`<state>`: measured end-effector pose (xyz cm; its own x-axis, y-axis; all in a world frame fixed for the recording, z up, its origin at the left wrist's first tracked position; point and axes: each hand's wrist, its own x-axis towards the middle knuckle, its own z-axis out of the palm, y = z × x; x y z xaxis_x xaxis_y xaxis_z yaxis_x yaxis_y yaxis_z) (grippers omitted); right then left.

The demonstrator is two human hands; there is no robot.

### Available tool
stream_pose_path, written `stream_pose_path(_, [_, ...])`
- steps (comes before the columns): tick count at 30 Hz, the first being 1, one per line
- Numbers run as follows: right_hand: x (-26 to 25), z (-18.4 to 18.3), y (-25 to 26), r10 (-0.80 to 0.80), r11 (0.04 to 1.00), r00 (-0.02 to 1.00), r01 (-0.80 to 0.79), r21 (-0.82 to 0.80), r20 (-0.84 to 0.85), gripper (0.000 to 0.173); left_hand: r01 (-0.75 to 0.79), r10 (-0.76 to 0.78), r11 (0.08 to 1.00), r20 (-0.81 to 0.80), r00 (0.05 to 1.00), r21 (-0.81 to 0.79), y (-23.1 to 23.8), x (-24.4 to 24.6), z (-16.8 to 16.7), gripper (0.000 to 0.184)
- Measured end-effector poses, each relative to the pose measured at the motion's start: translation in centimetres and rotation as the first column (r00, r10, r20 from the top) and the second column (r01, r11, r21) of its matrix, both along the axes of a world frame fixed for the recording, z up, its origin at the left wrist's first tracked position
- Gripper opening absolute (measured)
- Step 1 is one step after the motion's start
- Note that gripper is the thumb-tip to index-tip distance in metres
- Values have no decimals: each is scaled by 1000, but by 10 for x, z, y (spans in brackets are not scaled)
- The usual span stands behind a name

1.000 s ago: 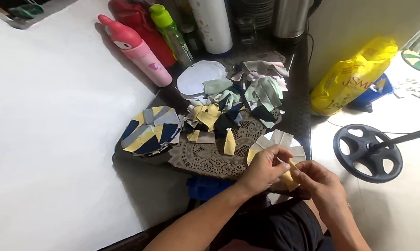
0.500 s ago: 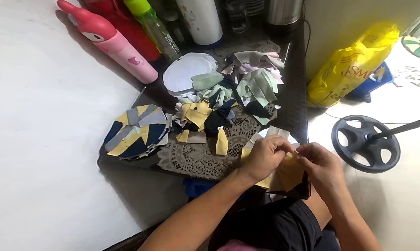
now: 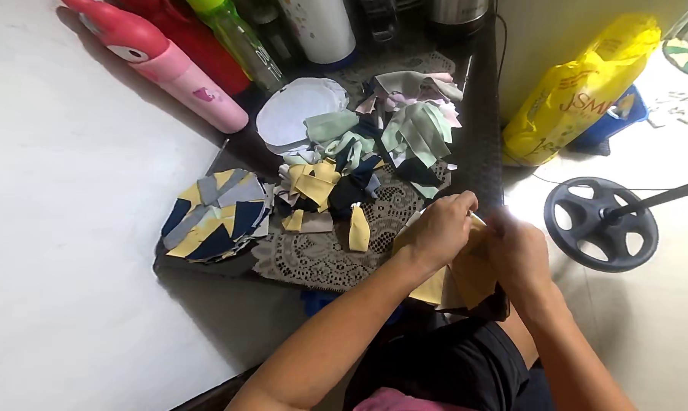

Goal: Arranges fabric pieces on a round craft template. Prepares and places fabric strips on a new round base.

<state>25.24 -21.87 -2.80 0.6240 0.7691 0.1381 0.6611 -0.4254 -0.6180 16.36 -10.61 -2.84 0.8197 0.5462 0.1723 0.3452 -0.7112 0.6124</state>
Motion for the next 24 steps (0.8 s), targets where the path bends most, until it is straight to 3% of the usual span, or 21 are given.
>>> stream_pose_path(14, [3, 0, 1, -22, 999, 999, 21, -47, -27, 10, 6, -6, 1000, -13, 1000, 9, 4, 8, -2, 16])
stream_pose_path(19, [11, -2, -14, -82, 991, 996, 80, 104, 20, 16, 9, -10, 1000, -44, 999, -22, 7, 8, 1, 17])
stream_pose_path(24, [2, -6, -19, -65, 995, 994, 58, 79, 88, 14, -20, 17, 999, -65, 998, -48, 6, 9, 3, 17])
